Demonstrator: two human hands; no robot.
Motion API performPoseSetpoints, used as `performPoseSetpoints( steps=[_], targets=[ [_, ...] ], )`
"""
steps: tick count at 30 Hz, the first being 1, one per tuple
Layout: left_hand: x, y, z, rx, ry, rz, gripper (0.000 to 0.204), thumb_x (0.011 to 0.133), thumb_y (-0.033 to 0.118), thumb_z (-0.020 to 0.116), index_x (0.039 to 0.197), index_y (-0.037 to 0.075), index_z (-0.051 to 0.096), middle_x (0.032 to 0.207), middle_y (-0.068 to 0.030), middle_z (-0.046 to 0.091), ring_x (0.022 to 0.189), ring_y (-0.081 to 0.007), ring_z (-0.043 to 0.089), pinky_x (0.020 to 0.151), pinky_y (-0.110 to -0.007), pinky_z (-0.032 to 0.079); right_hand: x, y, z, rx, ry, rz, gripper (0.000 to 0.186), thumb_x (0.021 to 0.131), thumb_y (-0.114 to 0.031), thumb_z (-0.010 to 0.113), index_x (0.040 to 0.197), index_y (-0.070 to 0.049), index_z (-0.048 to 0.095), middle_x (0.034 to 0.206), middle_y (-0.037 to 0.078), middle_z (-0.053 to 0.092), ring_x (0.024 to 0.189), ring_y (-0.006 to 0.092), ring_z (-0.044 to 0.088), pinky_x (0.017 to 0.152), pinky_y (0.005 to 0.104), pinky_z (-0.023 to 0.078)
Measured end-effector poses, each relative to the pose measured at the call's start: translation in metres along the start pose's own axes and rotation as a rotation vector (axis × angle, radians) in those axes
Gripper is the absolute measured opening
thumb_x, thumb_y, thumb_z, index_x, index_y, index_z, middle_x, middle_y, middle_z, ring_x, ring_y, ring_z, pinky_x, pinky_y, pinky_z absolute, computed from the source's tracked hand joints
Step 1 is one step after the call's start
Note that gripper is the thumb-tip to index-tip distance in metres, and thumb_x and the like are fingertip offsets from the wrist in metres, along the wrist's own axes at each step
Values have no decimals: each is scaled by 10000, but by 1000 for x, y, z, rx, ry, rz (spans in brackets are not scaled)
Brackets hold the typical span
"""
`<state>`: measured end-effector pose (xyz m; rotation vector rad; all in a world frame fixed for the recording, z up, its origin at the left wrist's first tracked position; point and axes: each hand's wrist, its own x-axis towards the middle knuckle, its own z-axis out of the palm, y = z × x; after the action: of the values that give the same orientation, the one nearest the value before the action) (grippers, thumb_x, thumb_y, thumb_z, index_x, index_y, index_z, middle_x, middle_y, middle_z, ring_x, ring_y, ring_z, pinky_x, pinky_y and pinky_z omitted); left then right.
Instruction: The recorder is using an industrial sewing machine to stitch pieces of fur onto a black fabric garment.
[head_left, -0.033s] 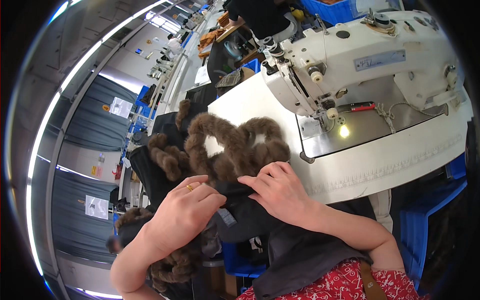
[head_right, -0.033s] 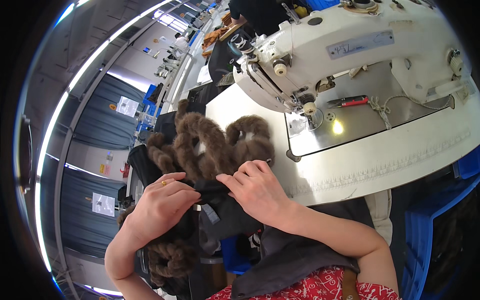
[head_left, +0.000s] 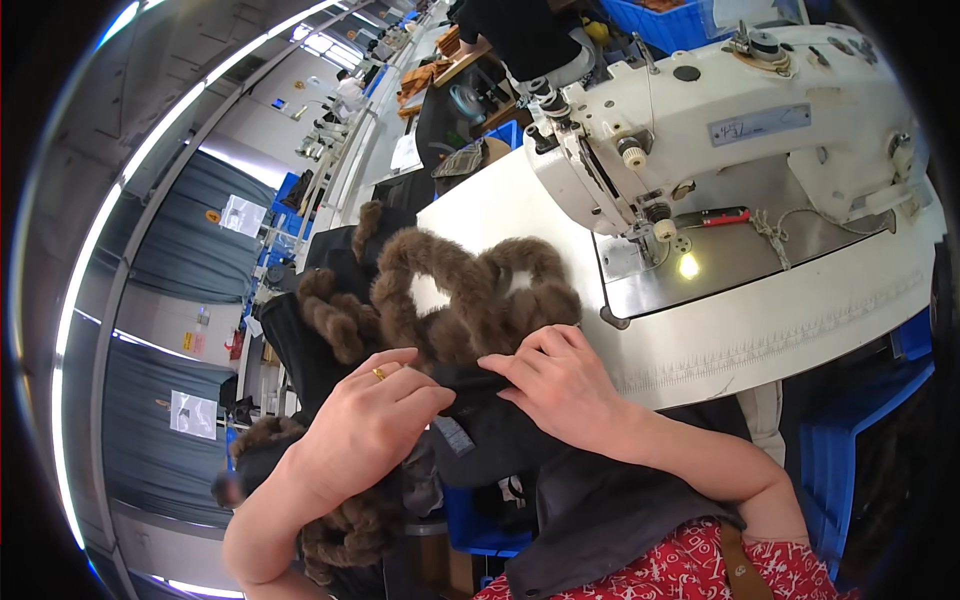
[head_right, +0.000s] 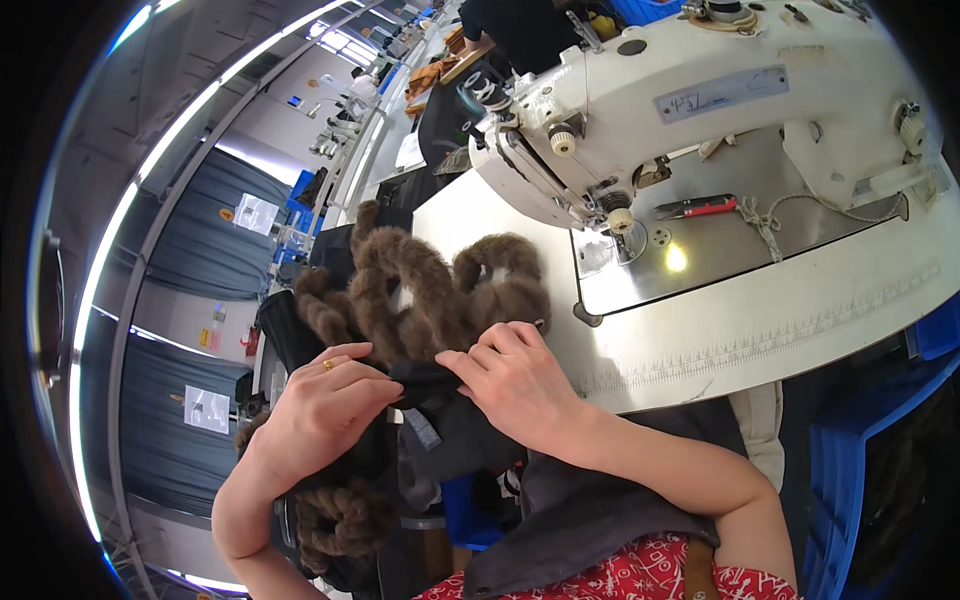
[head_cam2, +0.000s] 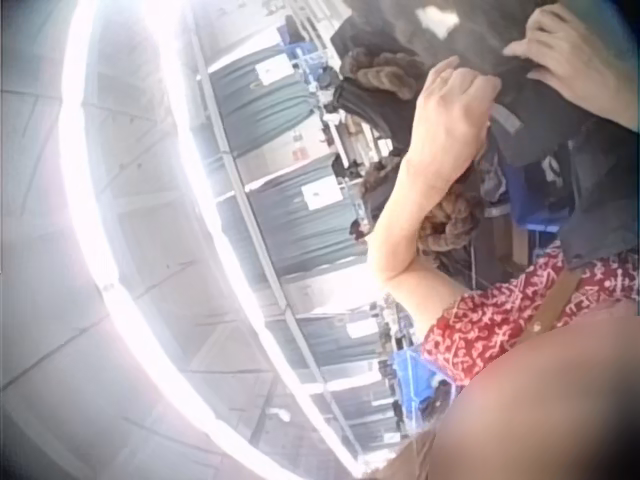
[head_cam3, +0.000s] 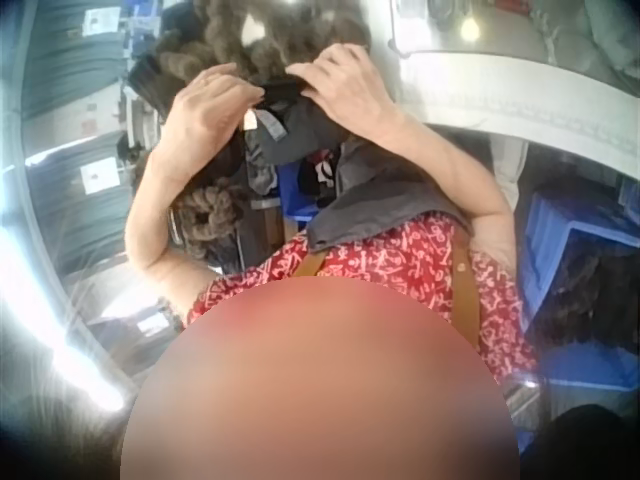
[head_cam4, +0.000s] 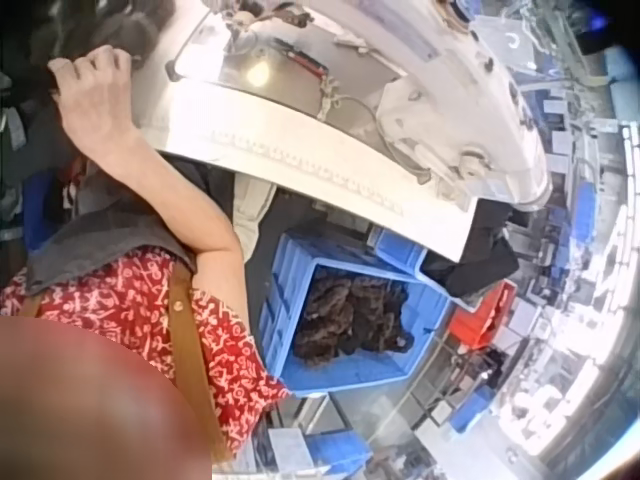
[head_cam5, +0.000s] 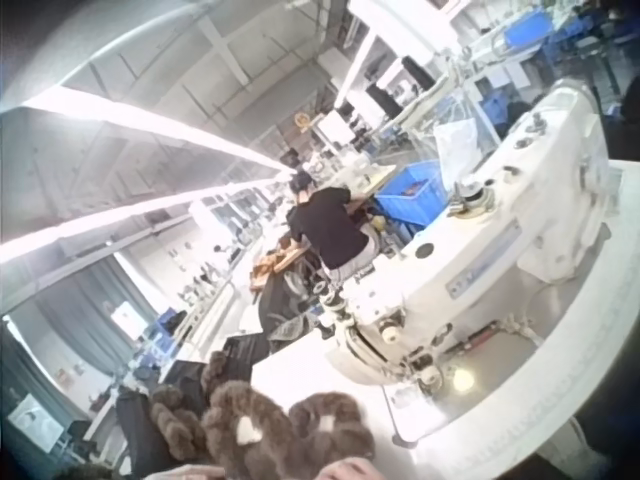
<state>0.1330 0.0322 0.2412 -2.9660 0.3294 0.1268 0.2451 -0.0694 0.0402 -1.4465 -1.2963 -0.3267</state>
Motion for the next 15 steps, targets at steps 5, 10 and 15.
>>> performPoseSetpoints(
  steps=[5, 10, 15],
  targets=[
    [4, -14, -4, -61, 23, 18, 209, 718, -26, 684, 915, 38, 658, 816, -60, 623, 808, -251, 644, 950, -422, 516, 6, 2, -6, 78, -8, 20, 352, 778, -222, 757, 1101, -114, 666, 865, -5, 657, 925, 186, 570, 883, 353, 418],
    [10, -23, -14, -110, 27, 54, 192, 752, -14, 696, 938, 31, 675, 817, -76, 620, 822, -278, 644, 948, -430, 520, 19, 1, -2, 176, -9, 44, 241, 828, -260, 735, 1027, -130, 699, 886, -3, 678, 902, 175, 587, 858, 341, 416],
    [11, -21, -15, -98, 86, 9, 251, 783, -5, 717, 1025, 61, 708, 821, -80, 677, 811, -268, 661, 933, -429, 531, 41, 4, 0, 508, -98, 53, 194, 879, -207, 688, 1017, -71, 694, 915, 91, 681, 875, 280, 622, 783, 385, 485]
  ],
)
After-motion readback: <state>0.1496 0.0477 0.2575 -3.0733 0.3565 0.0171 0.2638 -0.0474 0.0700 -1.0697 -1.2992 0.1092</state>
